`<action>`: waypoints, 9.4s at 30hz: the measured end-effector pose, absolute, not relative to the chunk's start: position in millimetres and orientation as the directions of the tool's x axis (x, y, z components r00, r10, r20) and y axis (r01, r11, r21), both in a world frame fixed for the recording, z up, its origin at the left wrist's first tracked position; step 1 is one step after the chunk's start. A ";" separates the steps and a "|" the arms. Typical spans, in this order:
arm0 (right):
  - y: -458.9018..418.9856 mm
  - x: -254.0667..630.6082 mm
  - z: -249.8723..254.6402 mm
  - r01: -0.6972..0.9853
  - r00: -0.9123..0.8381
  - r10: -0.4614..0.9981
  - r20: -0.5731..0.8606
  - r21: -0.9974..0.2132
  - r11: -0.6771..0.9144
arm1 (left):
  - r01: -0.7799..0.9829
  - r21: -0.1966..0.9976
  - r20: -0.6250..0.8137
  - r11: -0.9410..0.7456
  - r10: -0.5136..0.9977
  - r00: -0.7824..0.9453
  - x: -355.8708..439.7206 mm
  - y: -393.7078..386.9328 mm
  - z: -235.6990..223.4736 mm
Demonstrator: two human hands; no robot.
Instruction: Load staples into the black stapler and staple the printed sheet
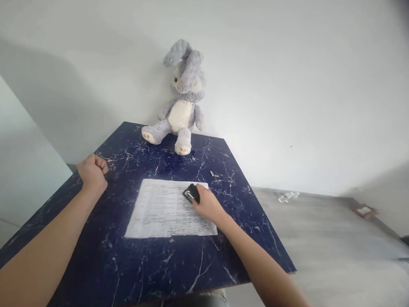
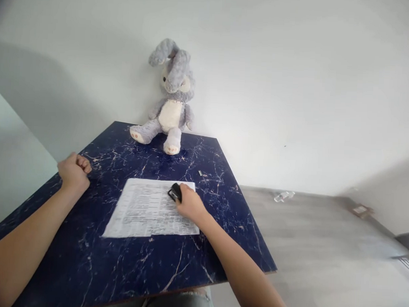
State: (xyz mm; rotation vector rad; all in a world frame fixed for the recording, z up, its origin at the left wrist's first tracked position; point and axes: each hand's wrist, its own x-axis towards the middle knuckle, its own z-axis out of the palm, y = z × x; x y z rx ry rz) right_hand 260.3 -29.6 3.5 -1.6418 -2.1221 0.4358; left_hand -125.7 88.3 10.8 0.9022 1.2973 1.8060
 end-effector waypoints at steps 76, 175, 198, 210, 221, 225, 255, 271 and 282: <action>-5.7 313.5 47.2 0.514 -0.750 0.654 -0.099 -0.709 0.483 | 0.560 0.643 0.313 -0.522 0.847 0.431 44.2 -11.4 -32.1; 22.6 332.5 8.1 0.737 0.070 0.855 0.514 -0.604 0.303 | 0.481 0.661 0.455 -0.576 0.818 0.353 25.3 -1.1 -6.5; 57.5 349.2 -38.0 0.822 -0.189 0.899 0.396 -0.437 0.365 | 0.525 0.574 0.406 -0.629 0.775 0.484 25.6 5.0 -11.2; 56.4 347.4 -38.9 0.819 -0.169 0.871 0.461 -0.426 0.385 | 0.541 0.566 0.419 -0.622 0.782 0.461 22.8 5.7 -11.8; 5.8 301.2 6.0 0.279 -0.627 0.694 0.355 -0.729 0.625 | 0.975 0.098 -0.044 0.201 0.979 -0.197 -93.3 39.3 41.2; -4.8 288.3 13.1 0.327 -0.716 0.644 0.269 -0.686 0.650 | 0.990 0.100 -0.116 0.100 0.989 -0.088 -104.1 42.2 41.0; 1.5 293.1 8.0 0.378 -0.718 0.609 0.338 -0.545 0.748 | 0.458 0.670 0.361 -0.585 0.795 0.487 16.7 10.5 -5.5; 4.2 294.9 2.0 0.368 -0.716 0.602 0.354 -0.542 0.755 | 0.424 0.690 0.362 -0.587 0.787 0.500 18.3 12.1 -4.5; 4.7 296.6 2.4 0.371 -0.717 0.614 0.331 -0.564 0.738 | 0.439 0.628 0.301 -0.643 0.721 0.625 -10.3 29.3 -0.8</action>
